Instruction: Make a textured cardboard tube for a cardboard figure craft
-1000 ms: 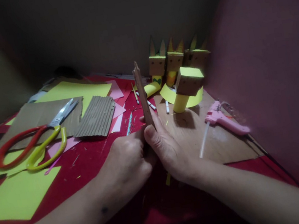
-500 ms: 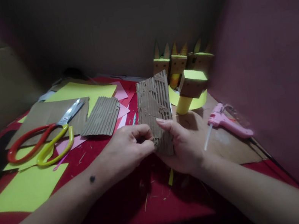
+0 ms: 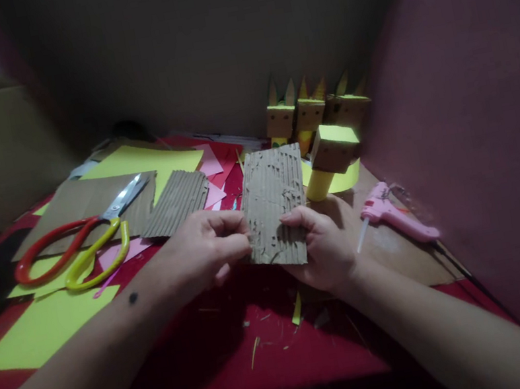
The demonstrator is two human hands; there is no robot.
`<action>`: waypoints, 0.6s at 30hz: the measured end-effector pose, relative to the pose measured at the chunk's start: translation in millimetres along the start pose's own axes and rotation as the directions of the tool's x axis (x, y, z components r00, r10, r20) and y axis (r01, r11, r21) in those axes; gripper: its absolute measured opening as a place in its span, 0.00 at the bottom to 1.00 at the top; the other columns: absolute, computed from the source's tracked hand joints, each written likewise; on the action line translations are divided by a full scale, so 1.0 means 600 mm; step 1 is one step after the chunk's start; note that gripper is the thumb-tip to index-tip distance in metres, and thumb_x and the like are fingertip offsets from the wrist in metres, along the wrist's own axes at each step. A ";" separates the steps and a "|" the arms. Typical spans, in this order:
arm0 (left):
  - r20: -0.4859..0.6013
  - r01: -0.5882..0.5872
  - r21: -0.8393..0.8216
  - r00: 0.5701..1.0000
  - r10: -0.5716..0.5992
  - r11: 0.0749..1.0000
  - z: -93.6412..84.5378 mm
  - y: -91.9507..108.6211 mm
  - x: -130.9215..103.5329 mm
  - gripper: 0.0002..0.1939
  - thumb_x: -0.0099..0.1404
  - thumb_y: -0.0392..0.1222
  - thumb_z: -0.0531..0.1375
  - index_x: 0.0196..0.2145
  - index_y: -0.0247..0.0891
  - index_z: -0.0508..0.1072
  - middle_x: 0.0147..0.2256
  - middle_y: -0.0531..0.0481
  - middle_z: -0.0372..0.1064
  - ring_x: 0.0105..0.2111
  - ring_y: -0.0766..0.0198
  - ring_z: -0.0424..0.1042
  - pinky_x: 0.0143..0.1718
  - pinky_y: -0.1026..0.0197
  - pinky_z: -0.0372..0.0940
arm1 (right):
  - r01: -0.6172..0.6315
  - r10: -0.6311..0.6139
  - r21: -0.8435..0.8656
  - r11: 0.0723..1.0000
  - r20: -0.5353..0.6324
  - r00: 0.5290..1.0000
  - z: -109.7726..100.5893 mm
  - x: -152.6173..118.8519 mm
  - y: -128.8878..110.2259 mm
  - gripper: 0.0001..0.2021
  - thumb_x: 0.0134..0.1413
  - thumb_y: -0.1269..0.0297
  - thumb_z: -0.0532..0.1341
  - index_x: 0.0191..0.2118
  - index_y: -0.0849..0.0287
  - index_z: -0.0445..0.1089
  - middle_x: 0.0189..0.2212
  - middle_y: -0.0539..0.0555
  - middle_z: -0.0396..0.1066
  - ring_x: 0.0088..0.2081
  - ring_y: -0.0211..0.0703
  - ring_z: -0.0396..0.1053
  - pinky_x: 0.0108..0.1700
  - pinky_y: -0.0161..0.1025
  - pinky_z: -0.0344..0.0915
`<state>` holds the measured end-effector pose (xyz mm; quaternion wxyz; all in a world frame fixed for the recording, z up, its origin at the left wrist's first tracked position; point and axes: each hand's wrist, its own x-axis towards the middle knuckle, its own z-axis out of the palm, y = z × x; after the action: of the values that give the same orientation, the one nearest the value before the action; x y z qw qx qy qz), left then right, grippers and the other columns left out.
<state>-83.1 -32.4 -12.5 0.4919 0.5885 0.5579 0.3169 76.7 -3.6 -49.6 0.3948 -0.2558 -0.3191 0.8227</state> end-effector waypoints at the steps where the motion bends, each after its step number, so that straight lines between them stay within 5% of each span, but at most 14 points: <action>1: -0.015 -0.007 0.007 1.000 0.007 1.000 -0.006 0.001 0.000 0.07 0.49 0.38 0.59 0.18 0.37 0.64 0.12 0.59 0.55 0.12 0.74 0.53 0.13 0.70 0.46 | 0.003 -0.003 0.003 1.000 -0.013 1.000 -0.001 0.002 -0.003 0.06 0.38 0.65 0.57 0.27 0.58 0.67 0.21 0.52 0.68 0.37 0.51 0.71 0.41 0.49 0.69; 10: 0.330 -0.010 0.182 0.943 -0.052 0.983 -0.018 0.012 -0.018 0.07 0.57 0.38 0.59 0.24 0.37 0.67 0.19 0.58 0.59 0.19 0.72 0.58 0.19 0.69 0.53 | 0.190 -0.200 -0.302 0.934 -0.001 0.980 -0.032 0.016 0.002 0.07 0.47 0.59 0.59 0.30 0.56 0.68 0.27 0.53 0.71 0.40 0.49 0.69 0.42 0.47 0.67; 13: 0.263 -0.080 0.082 0.963 0.056 0.993 -0.009 0.006 -0.016 0.04 0.59 0.37 0.59 0.27 0.38 0.67 0.20 0.59 0.60 0.18 0.73 0.58 0.18 0.70 0.54 | 0.275 -0.292 -0.434 0.858 0.030 0.956 -0.045 0.018 0.008 0.11 0.51 0.54 0.58 0.33 0.56 0.71 0.29 0.54 0.71 0.39 0.47 0.69 0.41 0.45 0.66; 15: 0.109 -0.239 0.115 0.968 0.227 0.964 -0.002 0.000 -0.014 0.04 0.61 0.39 0.58 0.29 0.38 0.70 0.21 0.57 0.64 0.19 0.71 0.61 0.19 0.69 0.57 | 0.324 -0.338 -0.533 0.782 0.074 0.938 -0.048 0.018 0.011 0.14 0.53 0.51 0.57 0.35 0.56 0.71 0.31 0.54 0.72 0.38 0.47 0.69 0.41 0.45 0.66; 16: 0.013 -0.350 0.199 0.935 0.355 0.915 0.002 -0.004 -0.013 0.05 0.63 0.39 0.58 0.31 0.37 0.71 0.23 0.55 0.66 0.21 0.70 0.64 0.21 0.68 0.60 | 0.337 -0.347 -0.572 0.748 0.096 0.933 -0.049 0.018 0.012 0.15 0.54 0.50 0.56 0.36 0.57 0.71 0.31 0.54 0.72 0.38 0.46 0.69 0.41 0.45 0.65; 18: -0.091 -0.530 0.459 0.770 0.632 0.713 0.010 -0.015 -0.010 0.06 0.64 0.38 0.57 0.34 0.35 0.74 0.28 0.51 0.70 0.27 0.68 0.68 0.27 0.66 0.63 | 0.357 -0.360 -0.631 0.689 0.129 0.924 -0.051 0.017 0.014 0.17 0.56 0.49 0.54 0.37 0.57 0.72 0.32 0.54 0.72 0.39 0.46 0.69 0.43 0.45 0.65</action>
<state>-81.6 -40.3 -21.9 0.1607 0.7805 0.4512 0.4017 87.3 10.7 -77.5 0.4363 -0.3102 -0.6241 0.5691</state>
